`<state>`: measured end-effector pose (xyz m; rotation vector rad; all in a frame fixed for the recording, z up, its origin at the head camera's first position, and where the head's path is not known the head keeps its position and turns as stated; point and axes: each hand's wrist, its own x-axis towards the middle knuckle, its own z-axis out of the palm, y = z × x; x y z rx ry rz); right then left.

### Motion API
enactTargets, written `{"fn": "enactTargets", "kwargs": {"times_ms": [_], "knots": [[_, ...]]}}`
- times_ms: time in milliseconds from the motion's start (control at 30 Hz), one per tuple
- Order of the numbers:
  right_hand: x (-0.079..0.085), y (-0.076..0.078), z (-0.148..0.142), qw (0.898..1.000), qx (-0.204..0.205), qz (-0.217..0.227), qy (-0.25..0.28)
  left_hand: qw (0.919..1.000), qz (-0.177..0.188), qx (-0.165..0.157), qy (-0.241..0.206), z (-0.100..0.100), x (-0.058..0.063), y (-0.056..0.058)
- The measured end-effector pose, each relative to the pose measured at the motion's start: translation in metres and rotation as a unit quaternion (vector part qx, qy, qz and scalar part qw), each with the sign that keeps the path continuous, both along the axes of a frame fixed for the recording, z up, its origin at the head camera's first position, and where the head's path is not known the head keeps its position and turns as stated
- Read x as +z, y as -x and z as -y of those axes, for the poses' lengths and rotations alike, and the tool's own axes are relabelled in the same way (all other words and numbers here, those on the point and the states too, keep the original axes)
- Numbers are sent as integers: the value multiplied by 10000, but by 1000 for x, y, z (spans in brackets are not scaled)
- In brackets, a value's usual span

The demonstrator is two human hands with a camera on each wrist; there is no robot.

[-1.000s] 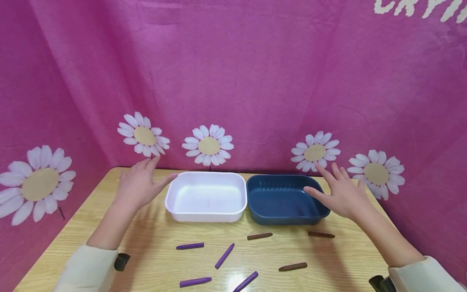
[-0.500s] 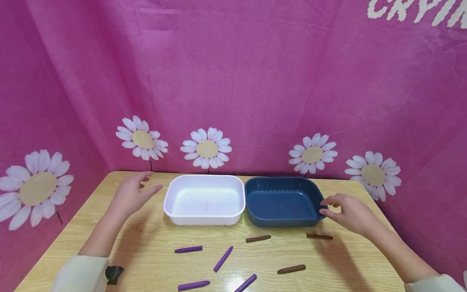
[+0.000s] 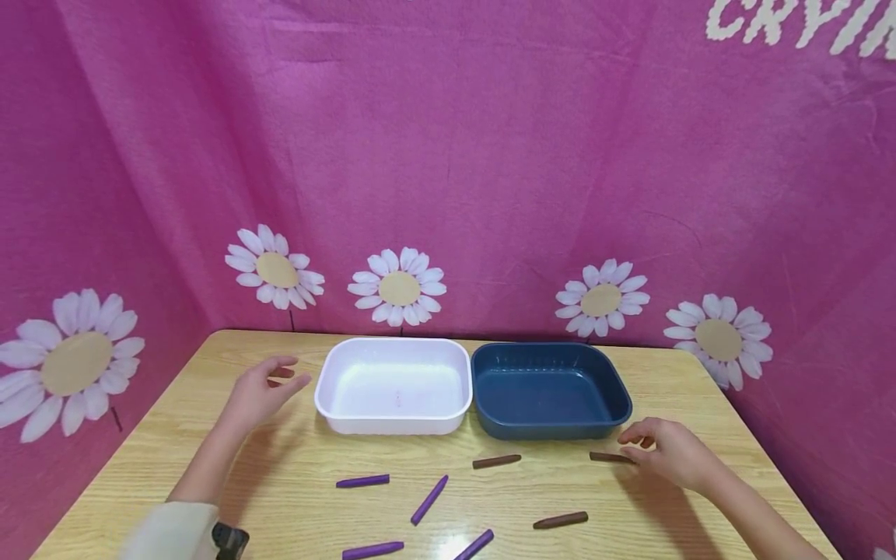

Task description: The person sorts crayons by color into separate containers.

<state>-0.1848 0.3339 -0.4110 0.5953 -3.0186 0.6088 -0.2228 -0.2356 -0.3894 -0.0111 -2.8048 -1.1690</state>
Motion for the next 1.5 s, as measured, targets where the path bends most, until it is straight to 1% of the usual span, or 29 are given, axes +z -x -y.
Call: {"fn": "enactTargets", "kwargs": {"times_ms": [200,333,433,600,733,800,867,967,1100,1267,1500], "knots": [[-23,0,-3,9997,28,-171,142,9968,310,11,-742,-2,-15,2],[-35,0,-4,9991,6,-285,323,9936,397,66,-1052,-5,-23,4],[-41,0,-4,9989,-38,-310,356,9908,429,83,-1283,-7,-29,5],[-48,1,-2,9992,-12,-330,234,9868,492,58,-1544,-11,-37,6],[-50,1,-1,9991,46,-324,260,9847,547,35,-1652,-14,-43,6],[-51,1,0,9988,103,-395,269,9840,566,42,-1689,-15,-44,6],[-52,0,0,9979,173,-554,299,9831,574,62,-1735,-17,-45,7],[-50,-1,1,9965,246,-737,305,9822,564,85,-1790,-19,-44,7],[-43,-4,2,9962,244,-790,287,9815,559,55,-1829,-20,-43,9],[-27,-7,7,9970,233,-707,225,9812,573,36,-1840,-21,-41,10],[-8,-9,13,9975,397,-513,269,9802,607,66,-1883,-21,-42,9]]}}
